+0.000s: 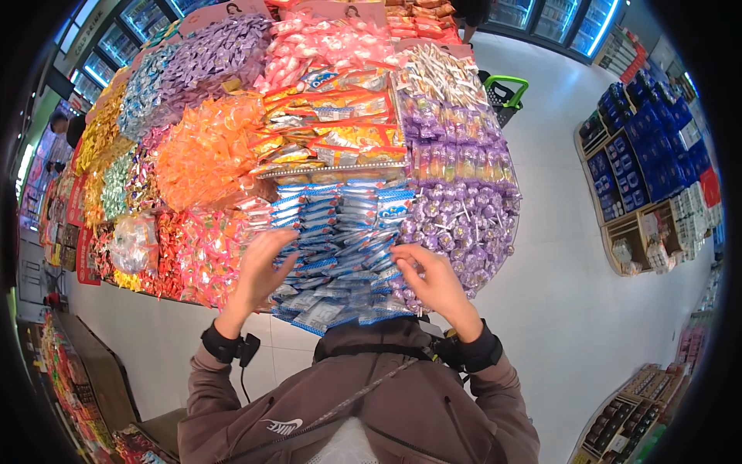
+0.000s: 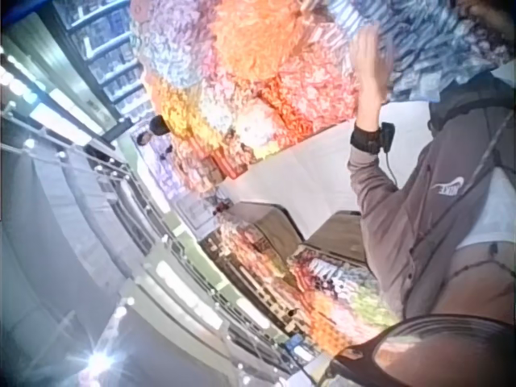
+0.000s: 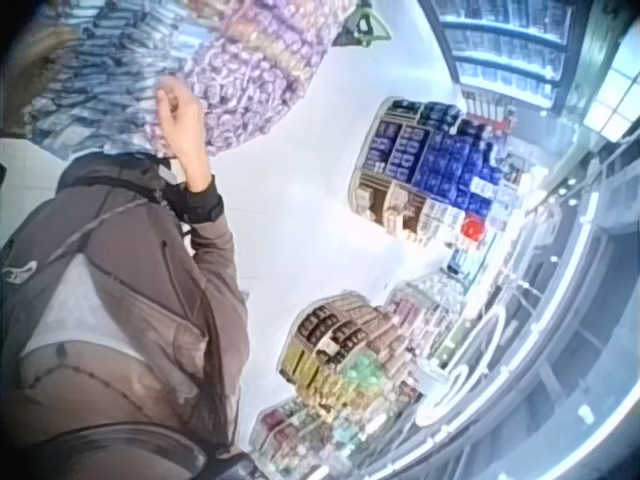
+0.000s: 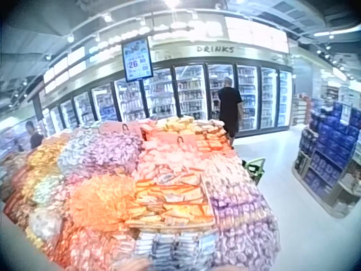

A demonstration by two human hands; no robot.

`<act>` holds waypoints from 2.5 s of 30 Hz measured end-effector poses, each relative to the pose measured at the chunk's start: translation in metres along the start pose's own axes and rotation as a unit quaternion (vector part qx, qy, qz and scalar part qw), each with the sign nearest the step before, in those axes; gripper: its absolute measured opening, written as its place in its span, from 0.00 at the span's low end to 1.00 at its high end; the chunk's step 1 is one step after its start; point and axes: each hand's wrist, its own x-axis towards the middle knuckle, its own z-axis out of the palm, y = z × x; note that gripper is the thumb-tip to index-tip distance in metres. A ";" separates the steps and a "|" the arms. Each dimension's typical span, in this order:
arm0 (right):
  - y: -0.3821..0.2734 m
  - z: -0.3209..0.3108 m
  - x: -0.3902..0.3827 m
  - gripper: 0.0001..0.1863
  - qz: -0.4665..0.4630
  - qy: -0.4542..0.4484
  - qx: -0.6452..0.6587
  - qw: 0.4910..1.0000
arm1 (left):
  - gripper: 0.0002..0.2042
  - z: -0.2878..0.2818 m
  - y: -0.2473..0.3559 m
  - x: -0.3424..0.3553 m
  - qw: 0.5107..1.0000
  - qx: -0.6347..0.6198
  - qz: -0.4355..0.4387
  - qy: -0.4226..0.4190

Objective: Organizing and straightening snack packets on a display table.

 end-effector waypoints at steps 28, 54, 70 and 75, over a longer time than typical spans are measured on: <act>-0.040 -0.069 0.173 0.08 -0.192 -0.025 -0.200 0.960 | 0.09 -0.010 -0.059 0.250 0.998 0.029 0.060 -0.012; 0.031 -0.088 0.328 0.11 -0.034 -0.006 -0.159 0.987 | 0.08 0.100 -0.059 0.342 0.924 0.336 0.137 -0.118; -0.008 -0.107 0.260 0.13 -0.014 -0.058 0.080 0.995 | 0.04 -0.005 -0.007 0.246 0.840 0.295 0.452 0.053; -0.029 -0.098 0.221 0.13 0.012 -0.140 0.168 0.976 | 0.05 -0.019 -0.012 0.185 0.648 0.390 0.642 0.123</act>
